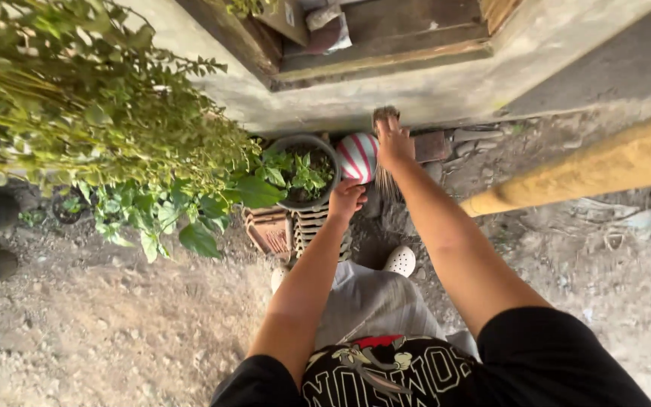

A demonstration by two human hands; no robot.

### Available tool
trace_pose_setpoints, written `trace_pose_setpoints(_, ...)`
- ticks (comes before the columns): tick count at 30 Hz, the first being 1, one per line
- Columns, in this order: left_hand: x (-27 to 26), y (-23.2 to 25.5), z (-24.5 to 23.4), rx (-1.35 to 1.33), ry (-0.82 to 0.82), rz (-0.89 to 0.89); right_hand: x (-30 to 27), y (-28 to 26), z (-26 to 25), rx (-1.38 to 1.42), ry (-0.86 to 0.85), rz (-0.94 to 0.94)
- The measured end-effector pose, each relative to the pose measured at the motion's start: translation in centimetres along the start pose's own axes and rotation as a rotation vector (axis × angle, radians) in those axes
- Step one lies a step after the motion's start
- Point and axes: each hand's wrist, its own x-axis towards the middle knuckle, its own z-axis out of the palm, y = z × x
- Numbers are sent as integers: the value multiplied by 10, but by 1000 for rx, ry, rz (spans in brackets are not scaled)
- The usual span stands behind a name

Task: Organizing and moving potted plants in an outdoor garden space.

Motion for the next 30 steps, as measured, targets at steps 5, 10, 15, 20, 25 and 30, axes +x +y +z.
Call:
trace_pose_setpoints(5,-13,-16,-5,57,-37,-93,-80,-1,24,42,318,-17)
trace_pose_setpoints(10,-22,-22,-2,189,-138,-93,-141,2,10,179,340,28)
trace_pose_setpoints(15,-42,-19,-15,368,-407,225,-229,-72,-70,279,455,313)
trace_pose_setpoints(20,-137,57,-8,941,-497,1089,-316,-162,-98,188,739,398)
trace_pose_setpoints(25,-199,57,2,-474,-1100,-109,-387,-228,-133,104,780,500)
trace_pose_setpoints(30,-219,30,32,20,-1140,295,-439,-211,-184,55,815,484)
